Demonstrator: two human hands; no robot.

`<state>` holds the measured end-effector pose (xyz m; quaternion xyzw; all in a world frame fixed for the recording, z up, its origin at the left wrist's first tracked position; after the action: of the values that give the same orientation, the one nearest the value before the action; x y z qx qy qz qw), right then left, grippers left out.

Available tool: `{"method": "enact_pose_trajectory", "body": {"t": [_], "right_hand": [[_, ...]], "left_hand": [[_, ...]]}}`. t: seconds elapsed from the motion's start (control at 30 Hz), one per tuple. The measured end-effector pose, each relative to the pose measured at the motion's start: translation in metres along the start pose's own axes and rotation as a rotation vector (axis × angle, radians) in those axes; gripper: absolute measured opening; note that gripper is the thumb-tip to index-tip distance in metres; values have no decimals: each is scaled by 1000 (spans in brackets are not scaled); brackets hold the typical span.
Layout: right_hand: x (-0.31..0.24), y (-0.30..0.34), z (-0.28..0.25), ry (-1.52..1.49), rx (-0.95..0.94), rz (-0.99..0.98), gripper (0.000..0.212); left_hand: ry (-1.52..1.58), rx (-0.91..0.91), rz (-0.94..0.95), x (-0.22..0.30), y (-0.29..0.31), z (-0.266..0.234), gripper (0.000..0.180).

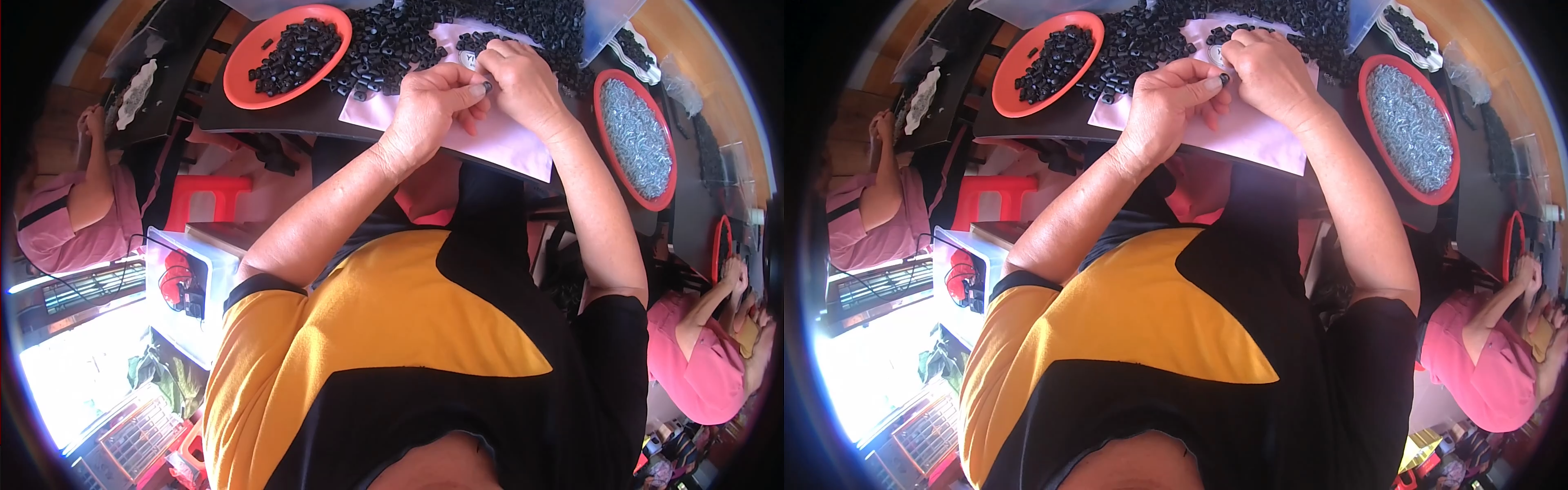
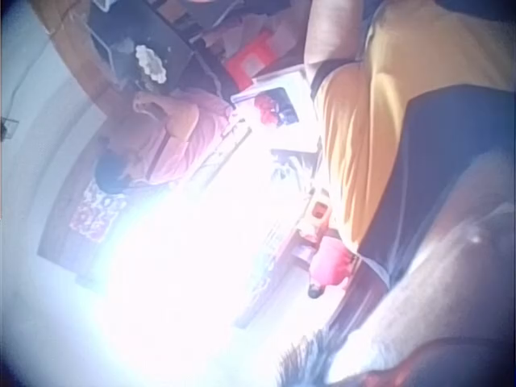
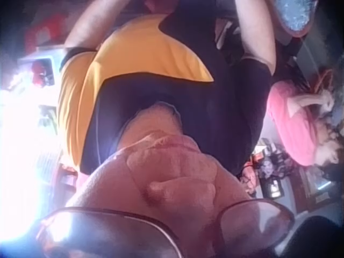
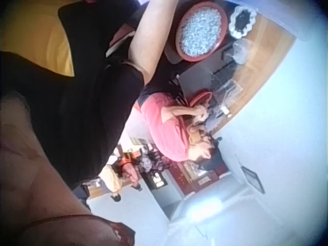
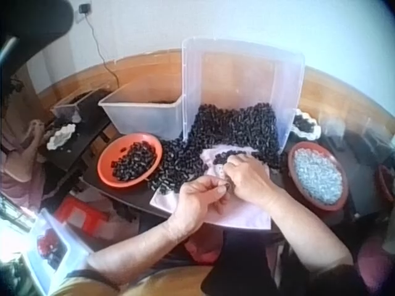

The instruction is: The person assembles small components by picking up plastic pieces and inserting small pins into them by hand.

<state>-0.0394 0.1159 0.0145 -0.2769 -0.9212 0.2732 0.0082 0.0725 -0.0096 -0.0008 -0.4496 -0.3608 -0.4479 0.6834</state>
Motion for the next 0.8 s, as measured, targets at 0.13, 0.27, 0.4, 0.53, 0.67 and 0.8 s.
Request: {"method": "enact_pose_trajectory", "body": {"t": [0.13,0.27,0.4,0.53,0.67,0.8], "right_hand": [[-2,0,-2,-35,38,-4,12],[-12,0,-37,-585,5,207,14],[-20,5,-53,-761,-117,319,17],[-25,7,-58,-745,-198,358,23],[-23,4,-54,-771,-252,343,24],[-23,0,-54,-783,-320,356,24]], "left_hand": [[21,10,-1,-3,-1,0,12],[1,17,-13,0,0,-1,12],[-28,8,-10,2,1,-1,13],[-55,13,-6,2,1,2,13],[-55,21,7,4,3,3,13],[-60,27,30,-1,3,4,10]]}}
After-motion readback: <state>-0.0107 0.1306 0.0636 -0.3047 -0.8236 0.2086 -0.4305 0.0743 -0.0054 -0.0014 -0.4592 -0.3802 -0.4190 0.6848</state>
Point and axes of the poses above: each hand's wrist, its own y-axis away from the middle knuckle, its own z-axis out of the palm, x = y × z, the point moved 2 cm from there along -y, towards the middle knuckle, and after that the axes turned 14 degrees about z, right-handed, at the moved point
